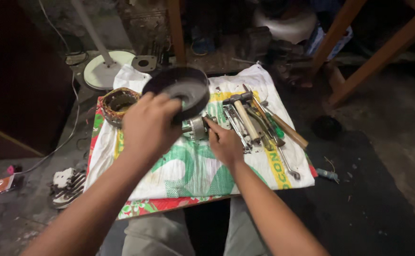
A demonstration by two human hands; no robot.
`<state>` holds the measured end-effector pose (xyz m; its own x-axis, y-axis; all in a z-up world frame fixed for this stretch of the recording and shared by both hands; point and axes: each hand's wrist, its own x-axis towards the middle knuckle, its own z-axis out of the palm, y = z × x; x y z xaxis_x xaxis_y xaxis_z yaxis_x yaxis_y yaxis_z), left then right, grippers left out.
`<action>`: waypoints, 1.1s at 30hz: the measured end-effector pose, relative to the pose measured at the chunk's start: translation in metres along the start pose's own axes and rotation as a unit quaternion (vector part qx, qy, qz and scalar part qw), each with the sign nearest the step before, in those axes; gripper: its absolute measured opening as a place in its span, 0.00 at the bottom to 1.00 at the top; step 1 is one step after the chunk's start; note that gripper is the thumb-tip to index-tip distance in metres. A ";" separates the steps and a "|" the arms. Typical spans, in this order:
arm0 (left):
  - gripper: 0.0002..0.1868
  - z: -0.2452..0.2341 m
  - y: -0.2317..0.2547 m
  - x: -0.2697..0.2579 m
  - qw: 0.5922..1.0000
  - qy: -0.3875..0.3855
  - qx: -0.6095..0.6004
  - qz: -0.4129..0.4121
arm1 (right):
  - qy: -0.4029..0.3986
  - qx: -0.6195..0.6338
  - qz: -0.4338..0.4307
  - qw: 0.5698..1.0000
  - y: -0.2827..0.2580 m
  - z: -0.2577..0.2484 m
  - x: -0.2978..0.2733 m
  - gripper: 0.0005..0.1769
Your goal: The person disassembles a fan motor, using a hammer and a screwdriver to separate the metal components and reach the internal shaft.
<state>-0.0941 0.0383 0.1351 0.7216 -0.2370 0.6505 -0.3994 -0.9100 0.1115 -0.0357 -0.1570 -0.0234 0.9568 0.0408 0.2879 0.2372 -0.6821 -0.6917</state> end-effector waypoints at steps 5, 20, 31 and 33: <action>0.17 0.113 -0.058 0.024 0.998 -0.034 0.040 -0.035 | -0.018 -0.005 0.002 1.000 -0.010 -0.008 -0.001 0.21; 0.24 0.143 -0.043 -0.007 0.977 -0.071 -0.072 -0.190 | -0.001 -0.027 -0.058 0.998 -0.006 0.001 0.003 0.23; 0.43 0.157 -0.023 -0.044 0.980 -0.065 -0.177 -0.069 | 0.024 -0.014 -0.022 0.999 -0.006 0.002 0.000 0.26; 0.44 0.155 -0.024 -0.044 0.975 -0.087 -0.186 -0.081 | 0.028 -0.014 -0.015 0.999 -0.007 0.004 -0.001 0.24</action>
<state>-0.0286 0.0182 -0.0123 0.8639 -0.1838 0.4690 -0.4266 -0.7619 0.4873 -0.0381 -0.1496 -0.0216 0.9380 0.0207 0.3459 0.2601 -0.7018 -0.6632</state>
